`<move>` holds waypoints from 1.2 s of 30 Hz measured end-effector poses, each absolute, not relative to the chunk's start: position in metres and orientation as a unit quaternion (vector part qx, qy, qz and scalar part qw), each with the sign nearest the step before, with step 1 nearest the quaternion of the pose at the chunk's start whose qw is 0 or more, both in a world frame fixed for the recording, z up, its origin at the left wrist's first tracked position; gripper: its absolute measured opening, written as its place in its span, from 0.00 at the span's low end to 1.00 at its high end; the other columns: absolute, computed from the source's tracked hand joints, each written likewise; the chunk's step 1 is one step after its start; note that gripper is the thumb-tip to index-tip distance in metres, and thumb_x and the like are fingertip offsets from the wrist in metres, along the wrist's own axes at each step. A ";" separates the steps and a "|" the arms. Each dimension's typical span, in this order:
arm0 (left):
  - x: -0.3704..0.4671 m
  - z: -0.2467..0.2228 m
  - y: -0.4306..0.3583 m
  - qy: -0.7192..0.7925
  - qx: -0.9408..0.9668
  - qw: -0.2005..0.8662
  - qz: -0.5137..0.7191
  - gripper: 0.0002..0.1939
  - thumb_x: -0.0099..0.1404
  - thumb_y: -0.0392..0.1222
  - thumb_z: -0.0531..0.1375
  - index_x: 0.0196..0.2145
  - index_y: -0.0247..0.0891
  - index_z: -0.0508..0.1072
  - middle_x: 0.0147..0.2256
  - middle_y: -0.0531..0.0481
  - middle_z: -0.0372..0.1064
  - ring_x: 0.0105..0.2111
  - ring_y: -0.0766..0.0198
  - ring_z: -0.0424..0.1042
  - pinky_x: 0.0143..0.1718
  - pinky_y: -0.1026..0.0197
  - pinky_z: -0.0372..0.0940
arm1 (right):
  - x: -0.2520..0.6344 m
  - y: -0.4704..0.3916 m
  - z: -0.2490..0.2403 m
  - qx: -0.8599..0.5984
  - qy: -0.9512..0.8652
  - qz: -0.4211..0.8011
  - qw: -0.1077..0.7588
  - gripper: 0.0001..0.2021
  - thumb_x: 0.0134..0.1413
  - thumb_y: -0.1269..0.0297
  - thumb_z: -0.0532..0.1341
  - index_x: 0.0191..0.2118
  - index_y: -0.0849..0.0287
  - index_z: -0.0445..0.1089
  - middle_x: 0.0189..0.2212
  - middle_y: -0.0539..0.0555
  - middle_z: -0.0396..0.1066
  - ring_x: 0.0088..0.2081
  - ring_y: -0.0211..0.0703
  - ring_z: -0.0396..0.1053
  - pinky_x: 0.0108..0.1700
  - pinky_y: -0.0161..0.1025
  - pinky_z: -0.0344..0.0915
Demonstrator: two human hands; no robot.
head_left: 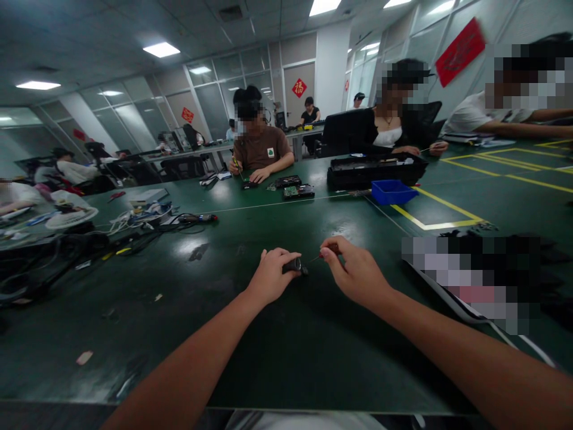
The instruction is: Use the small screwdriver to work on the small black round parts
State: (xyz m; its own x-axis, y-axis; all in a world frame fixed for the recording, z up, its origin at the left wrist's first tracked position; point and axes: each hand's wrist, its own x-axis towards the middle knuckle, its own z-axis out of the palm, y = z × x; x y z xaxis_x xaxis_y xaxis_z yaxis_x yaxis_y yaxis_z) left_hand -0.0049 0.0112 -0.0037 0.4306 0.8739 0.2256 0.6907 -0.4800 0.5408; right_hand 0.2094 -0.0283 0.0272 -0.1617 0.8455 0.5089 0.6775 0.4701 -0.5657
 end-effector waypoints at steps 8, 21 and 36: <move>-0.011 0.001 0.015 0.501 0.748 0.238 0.365 0.16 0.65 0.38 0.62 0.51 0.43 0.69 0.48 0.48 0.70 0.49 0.57 0.69 0.54 0.54 0.63 | 0.212 -0.029 0.028 -0.520 -0.736 0.121 0.417 0.09 0.67 0.61 0.52 0.43 0.57 0.67 0.34 0.54 0.76 0.36 0.47 0.75 0.37 0.41 0.66; -0.009 0.009 0.006 0.477 0.841 0.168 0.194 0.13 0.68 0.42 0.58 0.50 0.44 0.71 0.47 0.49 0.70 0.47 0.58 0.69 0.48 0.55 0.64 | 0.212 -0.029 0.029 -0.511 -0.738 0.135 0.420 0.09 0.67 0.60 0.51 0.43 0.57 0.67 0.34 0.54 0.76 0.36 0.46 0.75 0.37 0.41 0.66; -0.020 0.007 0.016 0.507 0.802 0.221 0.227 0.13 0.67 0.50 0.57 0.44 0.42 0.74 0.41 0.46 0.73 0.41 0.55 0.72 0.41 0.55 0.65 | 0.211 -0.031 0.031 -0.504 -0.741 0.142 0.420 0.09 0.67 0.61 0.51 0.42 0.56 0.66 0.34 0.53 0.76 0.36 0.46 0.75 0.37 0.41 0.67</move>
